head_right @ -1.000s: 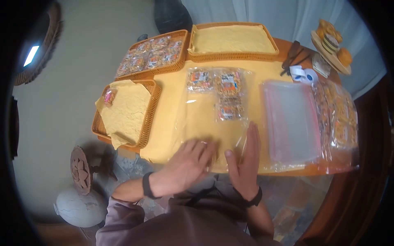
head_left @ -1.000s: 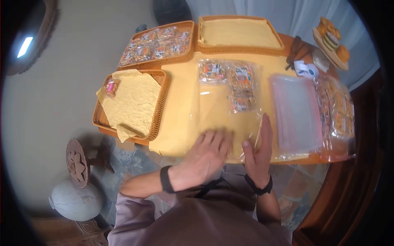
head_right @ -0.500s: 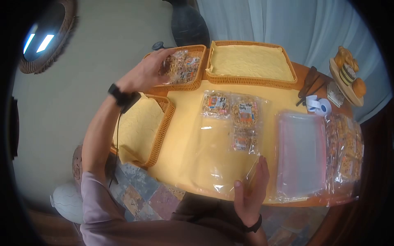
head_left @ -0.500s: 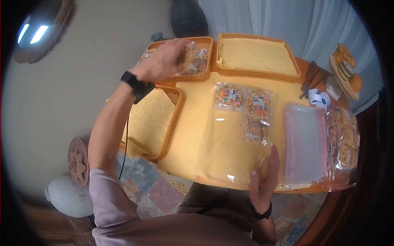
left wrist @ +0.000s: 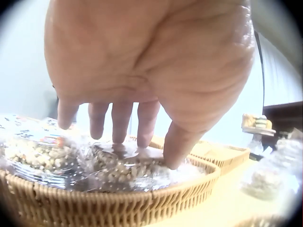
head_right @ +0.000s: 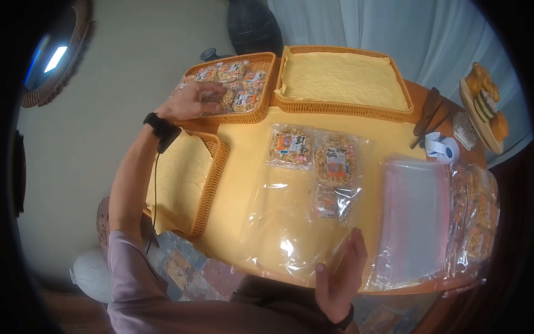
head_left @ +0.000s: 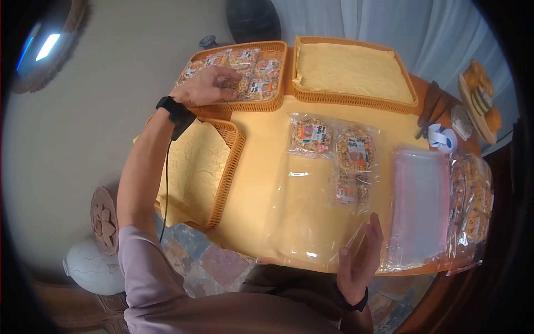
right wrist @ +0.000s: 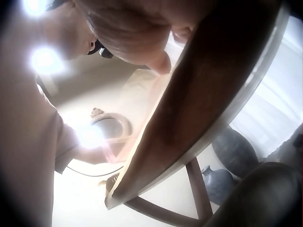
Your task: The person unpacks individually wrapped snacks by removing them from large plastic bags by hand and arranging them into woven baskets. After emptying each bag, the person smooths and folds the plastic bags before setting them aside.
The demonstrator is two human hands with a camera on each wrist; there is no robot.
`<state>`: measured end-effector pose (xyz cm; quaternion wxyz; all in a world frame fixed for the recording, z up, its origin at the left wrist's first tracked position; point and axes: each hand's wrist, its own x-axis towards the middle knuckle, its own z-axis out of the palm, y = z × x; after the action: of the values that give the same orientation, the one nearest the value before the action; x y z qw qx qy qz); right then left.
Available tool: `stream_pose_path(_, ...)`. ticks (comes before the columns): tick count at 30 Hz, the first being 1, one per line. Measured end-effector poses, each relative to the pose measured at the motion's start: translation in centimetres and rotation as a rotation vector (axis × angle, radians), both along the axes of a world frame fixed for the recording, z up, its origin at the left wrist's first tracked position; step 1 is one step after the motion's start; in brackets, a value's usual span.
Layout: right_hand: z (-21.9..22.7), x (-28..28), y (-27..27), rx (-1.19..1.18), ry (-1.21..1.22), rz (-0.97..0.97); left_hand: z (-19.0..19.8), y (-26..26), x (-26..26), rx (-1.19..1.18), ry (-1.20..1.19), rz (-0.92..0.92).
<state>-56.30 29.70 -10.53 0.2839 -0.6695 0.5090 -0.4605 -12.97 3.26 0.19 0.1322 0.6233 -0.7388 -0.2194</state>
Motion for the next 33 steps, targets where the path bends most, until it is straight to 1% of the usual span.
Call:
stream_pose_path(5, 0.0, 0.0, 0.0, -0.014, 0.016, -0.014, -1.2, -0.5, 1.0, -0.005, 0.084, -0.035)
stream_pose_path(7, -0.1, -0.1, 0.0, -0.024, 0.026, -0.023, -0.7, -0.2, 0.4, 0.092, 0.160, 0.007)
stream_pose_path(8, -0.1, 0.0, 0.0, -0.021, 0.028, -0.023, -0.6, -0.1, 0.1, 0.095, 0.162, 0.007)
stream_pose_path(10, 0.0, 0.2, 0.0, -0.016, 0.015, -0.043, -0.1, -0.1, -0.4, 0.018, -0.052, -0.053)
stream_pose_path(11, 0.1, 0.2, 0.0, -0.020, 0.016, -0.041, 0.3, -0.1, -0.6, 0.014, -0.051, -0.051)
stream_pose_path(13, 0.4, 0.2, 0.2, 0.044, 0.033, -0.026, 1.1, -0.4, -1.2, -0.068, -0.225, -0.036)
stream_pose_path(14, 0.4, 0.2, 0.2, 0.047, 0.034, -0.027, 1.8, -1.0, -1.6, -0.065, -0.224, -0.037)
stream_pose_path(16, 0.3, 0.3, 0.1, 0.041, 0.018, -0.028, 3.2, -3.4, -2.1, 0.031, -0.081, 0.135)
stream_pose_path(17, 0.1, 0.4, 0.1, 0.045, 0.018, -0.026, 3.0, -4.9, -1.9, 0.035, -0.081, 0.137)
stream_pose_path(19, -0.3, 0.3, 0.2, 0.030, -0.037, -0.019, 2.1, -8.0, -1.3, -0.178, -0.296, 0.105)
stream_pose_path(20, -0.3, 0.3, 0.2, 0.030, -0.035, -0.018, 1.4, -9.5, -1.0, -0.177, -0.294, 0.106)
stream_pose_path(22, -0.1, 0.3, 0.3, 0.066, -0.018, -0.040, 0.1, -11.9, -0.8, -0.063, -0.289, 0.234)
stream_pose_path(23, 0.0, 0.3, 0.3, 0.068, -0.014, -0.042, -0.3, -12.3, -0.8, -0.061, -0.285, 0.232)
stream_pose_path(25, 0.1, 0.2, 0.3, 0.072, 0.000, -0.043, -1.3, -13.1, -0.9, 0.069, -0.379, 0.237)
stream_pose_path(26, 0.1, 0.2, 0.4, 0.079, 0.003, -0.047, -2.1, -13.3, -0.4, 0.076, -0.377, 0.233)
stream_pose_path(28, 0.0, 0.1, 0.4, 0.054, 0.032, -0.050, -3.5, -13.5, 1.3, 0.015, -0.215, 0.120)
stream_pose_path(29, 0.0, 0.2, 0.4, 0.062, 0.034, -0.050, -3.5, -13.1, 1.4, 0.023, -0.214, 0.119)
stream_pose_path(31, 0.1, 0.4, 0.4, 0.053, 0.120, -0.083, -2.0, -11.7, 1.0, 0.093, -0.166, 0.143)
stream_pose_path(32, 0.1, 0.4, 0.3, 0.059, 0.121, -0.079, -1.2, -11.4, 0.9, 0.166, -0.195, 0.140)
stream_pose_path(33, -0.1, 0.3, 0.2, 0.020, 0.112, -0.067, -1.4, -11.4, 1.0, 0.169, -0.196, 0.142)
